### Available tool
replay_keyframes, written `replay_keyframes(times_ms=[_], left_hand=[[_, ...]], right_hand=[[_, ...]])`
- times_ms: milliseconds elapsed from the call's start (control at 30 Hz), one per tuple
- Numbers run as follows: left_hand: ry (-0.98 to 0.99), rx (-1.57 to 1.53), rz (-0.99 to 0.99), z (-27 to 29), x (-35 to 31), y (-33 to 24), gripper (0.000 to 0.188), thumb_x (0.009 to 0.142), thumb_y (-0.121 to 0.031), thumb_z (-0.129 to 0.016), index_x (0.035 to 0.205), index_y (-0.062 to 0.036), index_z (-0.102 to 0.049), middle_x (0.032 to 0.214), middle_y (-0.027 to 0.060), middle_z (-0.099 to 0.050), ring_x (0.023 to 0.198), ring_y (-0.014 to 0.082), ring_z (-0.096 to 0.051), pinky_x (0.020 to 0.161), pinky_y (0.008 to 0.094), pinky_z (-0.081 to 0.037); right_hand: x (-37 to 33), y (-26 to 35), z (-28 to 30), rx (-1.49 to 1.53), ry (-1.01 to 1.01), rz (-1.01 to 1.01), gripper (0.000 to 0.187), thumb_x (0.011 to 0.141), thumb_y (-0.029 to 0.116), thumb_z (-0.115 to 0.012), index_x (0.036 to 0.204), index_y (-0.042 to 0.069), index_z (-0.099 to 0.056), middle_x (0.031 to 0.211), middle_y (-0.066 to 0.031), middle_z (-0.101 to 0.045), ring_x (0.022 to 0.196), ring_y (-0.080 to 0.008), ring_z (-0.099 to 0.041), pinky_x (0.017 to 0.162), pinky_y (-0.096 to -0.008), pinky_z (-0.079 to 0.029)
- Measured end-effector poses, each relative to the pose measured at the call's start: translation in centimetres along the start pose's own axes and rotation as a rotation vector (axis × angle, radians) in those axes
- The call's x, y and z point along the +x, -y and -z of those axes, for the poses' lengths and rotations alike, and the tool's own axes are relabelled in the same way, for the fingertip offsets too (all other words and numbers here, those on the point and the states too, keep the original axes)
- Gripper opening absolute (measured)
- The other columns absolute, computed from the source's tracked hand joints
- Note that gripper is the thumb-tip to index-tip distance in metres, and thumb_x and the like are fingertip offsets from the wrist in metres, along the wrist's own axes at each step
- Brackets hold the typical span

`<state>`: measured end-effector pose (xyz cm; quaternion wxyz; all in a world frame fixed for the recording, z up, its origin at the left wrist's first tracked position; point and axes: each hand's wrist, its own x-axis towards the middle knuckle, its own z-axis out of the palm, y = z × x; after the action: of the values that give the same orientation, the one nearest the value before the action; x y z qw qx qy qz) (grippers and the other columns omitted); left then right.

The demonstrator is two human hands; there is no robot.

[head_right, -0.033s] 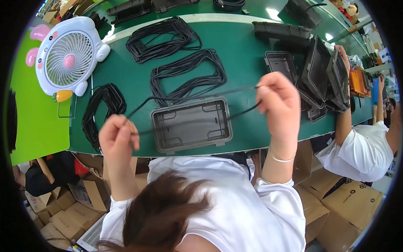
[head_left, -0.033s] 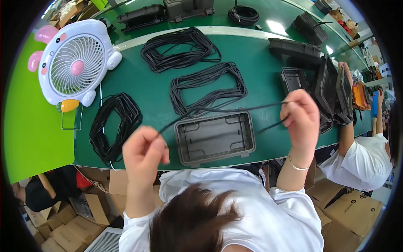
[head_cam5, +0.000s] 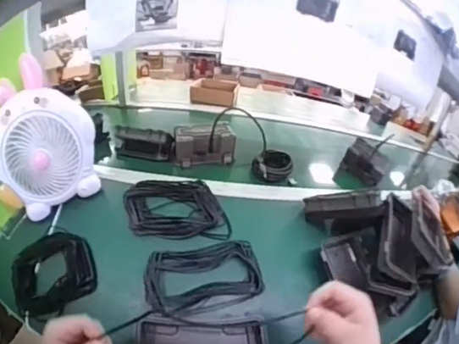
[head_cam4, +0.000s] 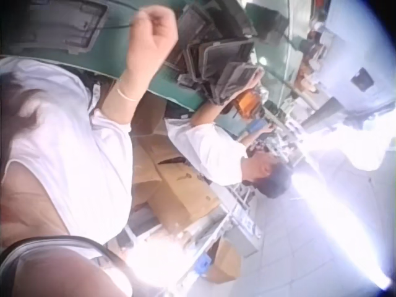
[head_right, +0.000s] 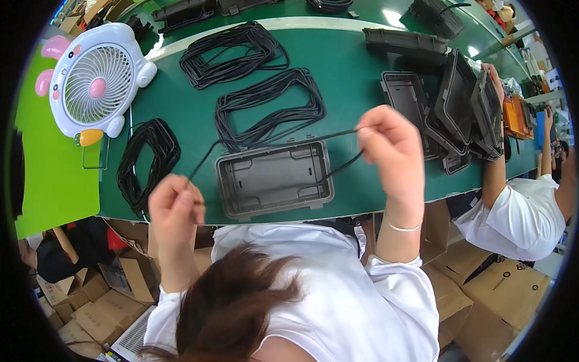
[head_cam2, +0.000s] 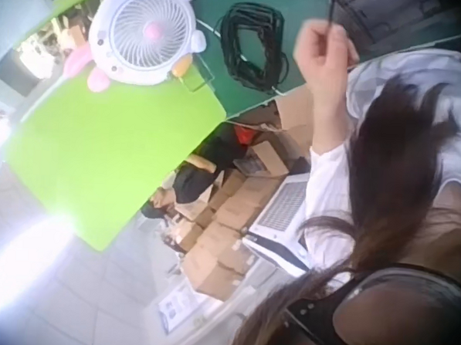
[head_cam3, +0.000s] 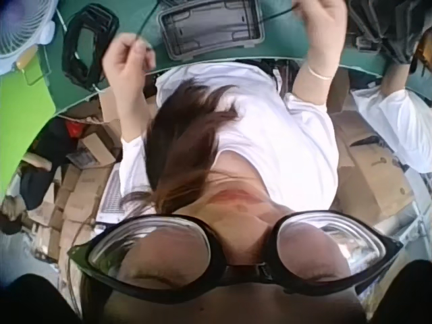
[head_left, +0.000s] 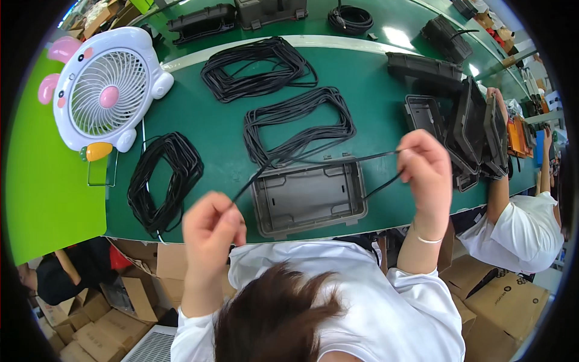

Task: Fitting rubber seals into plastic equipment housings on an assembly line.

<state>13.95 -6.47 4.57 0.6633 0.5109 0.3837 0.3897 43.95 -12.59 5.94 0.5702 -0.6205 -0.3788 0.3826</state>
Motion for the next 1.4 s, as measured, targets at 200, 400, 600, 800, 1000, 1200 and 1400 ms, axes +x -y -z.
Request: replay_keyframes(times_ms=[200, 400, 600, 800, 1000, 1200, 1400], left_hand=[[-0.015, 0.02, 0.362, 0.1, -3.4, 3.4, 0.011, 0.089, -0.006, -0.051, 0.08, -0.001, -0.05, 0.067, 0.003, -0.054, 0.06, 0.0086, -0.052, 0.056, 0.0219, -0.043], [0.009, 0.041, 0.323, 0.5, -4.4, 3.3, 0.014, 0.091, -0.009, -0.049, 0.08, -0.0008, -0.05, 0.072, 0.002, -0.053, 0.065, 0.008, -0.053, 0.06, 0.0222, -0.044], [0.073, 0.233, 0.319, -0.1, -3.9, 2.6, 0.019, 0.091, -0.01, -0.048, 0.074, -0.0007, -0.048, 0.066, 0.001, -0.05, 0.059, 0.0078, -0.048, 0.055, 0.0217, -0.041], [0.119, 0.509, 0.211, -0.2, -3.3, 2.5, 0.022, 0.089, -0.009, -0.05, 0.07, 0.0013, -0.047, 0.06, 0.0048, -0.043, 0.051, 0.0114, -0.041, 0.047, 0.026, -0.033], [0.099, 0.316, 0.375, -0.7, -3.2, 2.6, 0.026, 0.093, -0.014, -0.046, 0.072, 0.0013, -0.047, 0.062, 0.0041, -0.048, 0.054, 0.0106, -0.046, 0.051, 0.0237, -0.038], [0.117, 0.174, 0.396, -0.4, -3.5, 3.6, 0.027, 0.095, -0.017, -0.044, 0.074, 0.0007, -0.047, 0.062, 0.0031, -0.049, 0.056, 0.0086, -0.047, 0.051, 0.0232, -0.039], [0.101, 0.171, 0.399, -0.3, -3.5, 4.1, 0.03, 0.096, -0.02, -0.043, 0.073, -0.0003, -0.046, 0.059, 0.0026, -0.048, 0.053, 0.0088, -0.046, 0.051, 0.023, -0.039]], right_hand=[[1.0, -3.4, -2.7, -0.231, 0.154, 0.012, 0.005, 0.079, -0.002, -0.059, 0.083, -0.002, -0.057, 0.068, 0.0027, -0.049, 0.062, -0.0036, -0.046, 0.054, -0.0179, -0.038], [0.9, -4.1, -3.3, -0.321, 0.072, 0.094, 0.01, 0.077, -0.003, -0.064, 0.085, -0.001, -0.058, 0.067, 0.0015, -0.05, 0.06, -0.0047, -0.044, 0.054, -0.0183, -0.038], [1.1, -4.8, -2.8, -0.218, 0.112, -0.032, 0.009, 0.079, -0.001, -0.063, 0.085, 0.0, -0.057, 0.069, 0.0036, -0.051, 0.062, -0.0031, -0.044, 0.057, -0.0163, -0.038], [1.1, -4.6, -2.2, -0.037, 0.211, -0.309, 0.015, 0.088, 0.01, -0.055, 0.1, 0.002, -0.061, 0.068, 0.0081, -0.047, 0.058, 0.0002, -0.038, 0.051, -0.0152, -0.029], [1.0, -5.6, -1.9, 0.081, 0.194, -0.344, 0.02, 0.09, 0.012, -0.052, 0.102, 0.001, -0.063, 0.064, 0.0074, -0.051, 0.049, 0.0009, -0.034, 0.045, -0.0145, -0.026], [0.8, -5.7, -1.9, 0.105, 0.213, -0.339, 0.017, 0.09, 0.015, -0.055, 0.098, 0.002, -0.062, 0.063, 0.0087, -0.046, 0.052, 0.0006, -0.033, 0.046, -0.0152, -0.026], [0.8, -5.7, -1.7, 0.228, 0.273, -0.372, 0.017, 0.091, 0.015, -0.054, 0.099, 0.002, -0.059, 0.065, 0.0076, -0.048, 0.051, 0.0002, -0.034, 0.046, -0.0149, -0.026]])
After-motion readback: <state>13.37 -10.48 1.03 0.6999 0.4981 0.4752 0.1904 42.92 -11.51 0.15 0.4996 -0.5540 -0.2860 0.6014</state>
